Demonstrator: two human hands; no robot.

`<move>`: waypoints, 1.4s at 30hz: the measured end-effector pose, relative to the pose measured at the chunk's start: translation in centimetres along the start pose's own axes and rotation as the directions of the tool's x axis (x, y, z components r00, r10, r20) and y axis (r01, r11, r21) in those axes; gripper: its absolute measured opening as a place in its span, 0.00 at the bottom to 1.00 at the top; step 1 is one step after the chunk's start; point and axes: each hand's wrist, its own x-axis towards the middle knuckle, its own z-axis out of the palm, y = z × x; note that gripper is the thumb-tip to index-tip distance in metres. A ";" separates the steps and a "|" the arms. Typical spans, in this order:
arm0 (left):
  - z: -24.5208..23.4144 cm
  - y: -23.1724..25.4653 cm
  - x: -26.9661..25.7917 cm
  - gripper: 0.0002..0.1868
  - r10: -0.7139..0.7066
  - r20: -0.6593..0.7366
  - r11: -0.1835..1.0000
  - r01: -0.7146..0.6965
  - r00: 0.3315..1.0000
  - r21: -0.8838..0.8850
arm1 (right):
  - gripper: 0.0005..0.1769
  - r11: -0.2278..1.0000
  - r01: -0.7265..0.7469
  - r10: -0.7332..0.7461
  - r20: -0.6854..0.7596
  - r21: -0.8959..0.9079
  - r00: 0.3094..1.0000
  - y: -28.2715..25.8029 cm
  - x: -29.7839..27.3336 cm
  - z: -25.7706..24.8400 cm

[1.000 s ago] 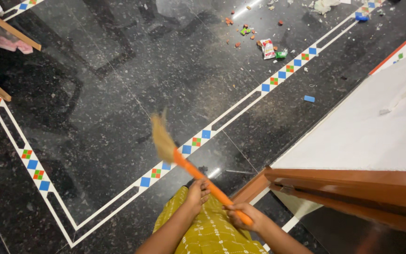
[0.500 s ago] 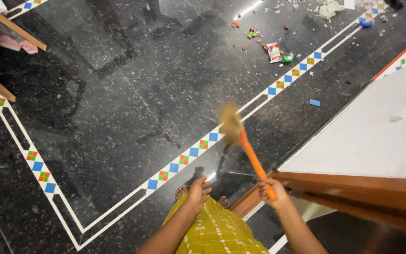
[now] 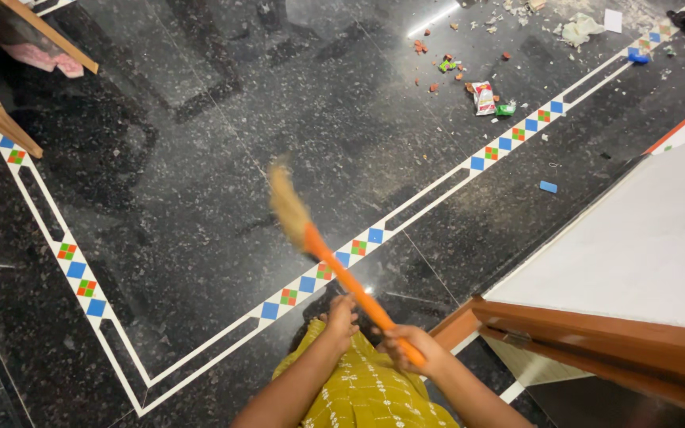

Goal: The person sweeps debris and powder from a dark stone floor using a broom, moving throughout the room.

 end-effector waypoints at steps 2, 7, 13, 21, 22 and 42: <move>-0.4 0.6 -0.1 0.25 0.004 -0.039 1.000 -0.003 0.999 0.025 | 0.15 0.999 -0.048 0.049 -0.064 0.015 0.997 -1.6 4.0 1.0; -1.4 2.6 -0.5 0.29 0.050 0.001 0.997 -0.049 0.999 -0.064 | 0.15 0.992 -0.098 0.109 -0.147 0.083 0.983 -6.2 7.9 1.4; -2.9 3.0 0.8 0.33 0.034 0.065 0.993 -0.027 0.997 -0.115 | 0.14 0.925 0.266 -0.181 -0.301 0.272 0.936 -10.3 0.4 -2.7; -1.8 4.2 1.1 0.33 0.036 0.184 0.991 -0.012 0.982 -0.131 | 0.04 0.811 0.546 -0.526 -0.149 0.208 0.837 -9.0 3.3 0.6; -1.5 4.4 1.1 0.33 0.016 0.201 0.990 0.013 0.979 -0.141 | 0.05 0.731 0.544 -0.593 -0.012 0.411 0.805 -8.4 3.0 0.6; -0.8 6.1 1.3 0.22 0.062 0.266 0.955 0.020 0.962 -0.295 | 0.09 0.968 -0.140 0.142 0.003 0.209 0.990 -11.8 13.9 6.9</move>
